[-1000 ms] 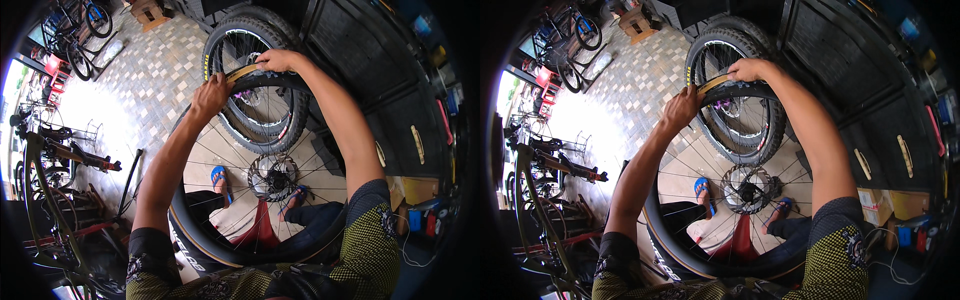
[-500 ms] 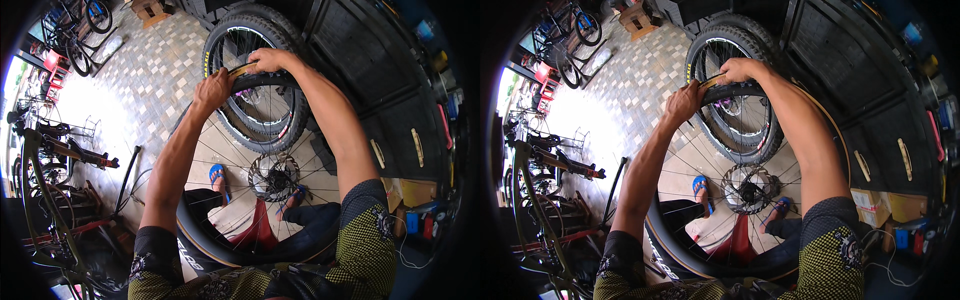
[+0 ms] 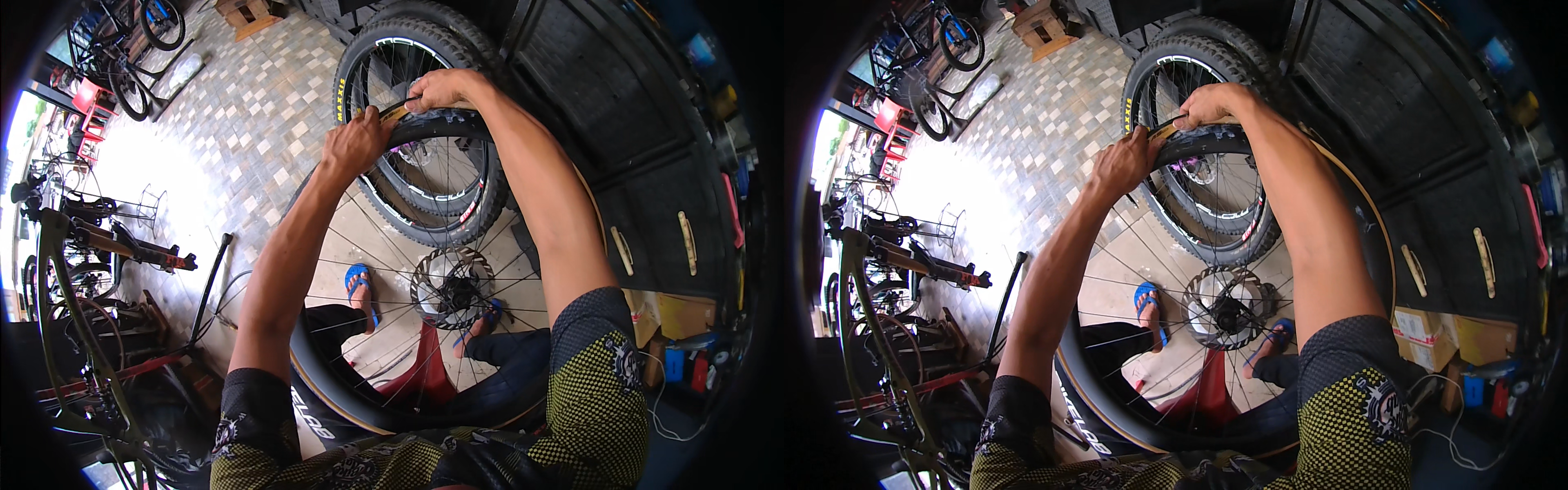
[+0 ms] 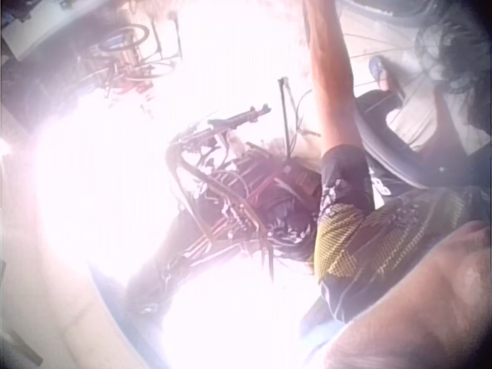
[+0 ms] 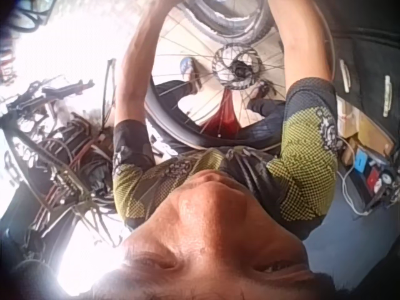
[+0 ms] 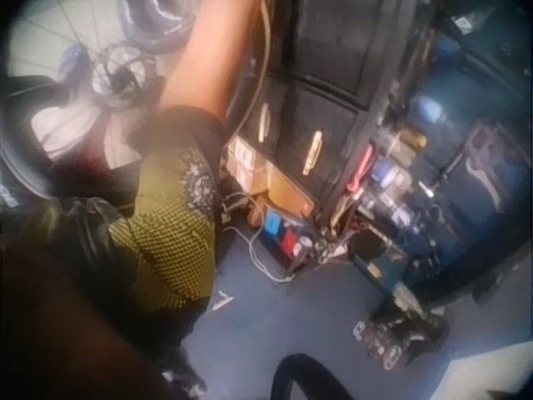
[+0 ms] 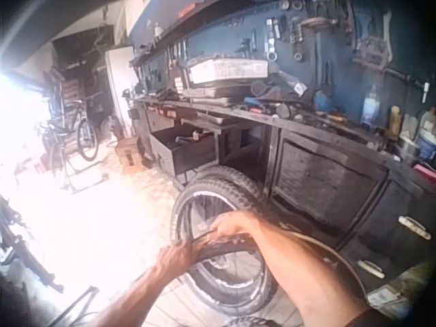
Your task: The person installs a bicycle tire onto a wheel rim. They use a pink tire lever to pry the tire bead over the rim edge, working around the circumference to seat the tire.
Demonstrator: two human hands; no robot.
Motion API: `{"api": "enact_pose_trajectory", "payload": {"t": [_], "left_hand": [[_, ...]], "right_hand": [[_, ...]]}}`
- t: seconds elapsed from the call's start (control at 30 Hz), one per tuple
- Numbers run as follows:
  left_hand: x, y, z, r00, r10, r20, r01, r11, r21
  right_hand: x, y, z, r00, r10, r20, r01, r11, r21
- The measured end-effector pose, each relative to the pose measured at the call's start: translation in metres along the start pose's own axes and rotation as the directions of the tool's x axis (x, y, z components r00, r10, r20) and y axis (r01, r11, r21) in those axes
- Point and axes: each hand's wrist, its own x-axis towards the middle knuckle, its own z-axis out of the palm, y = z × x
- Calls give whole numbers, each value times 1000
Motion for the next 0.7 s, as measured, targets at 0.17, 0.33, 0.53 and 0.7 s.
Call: {"api": "enact_pose_trajectory", "payload": {"t": [0.17,0.33,0.53,0.7], "left_hand": [[-1,-14,-1,999,35,-27,-39,989,-140],[-43,-47,-37,996,-81,44,92,931,-353],[-186,-132,-66,868,-413,277,495,666,-558],[-261,-134,-59,885,-368,284,465,699,-544]], "right_hand": [[3,3,-3,999,40,8,-40,999,26],[-51,1,25,901,84,-426,-9,985,174],[-167,-5,47,565,-69,-822,165,986,30],[-340,4,23,471,52,-881,-106,994,2]]}}
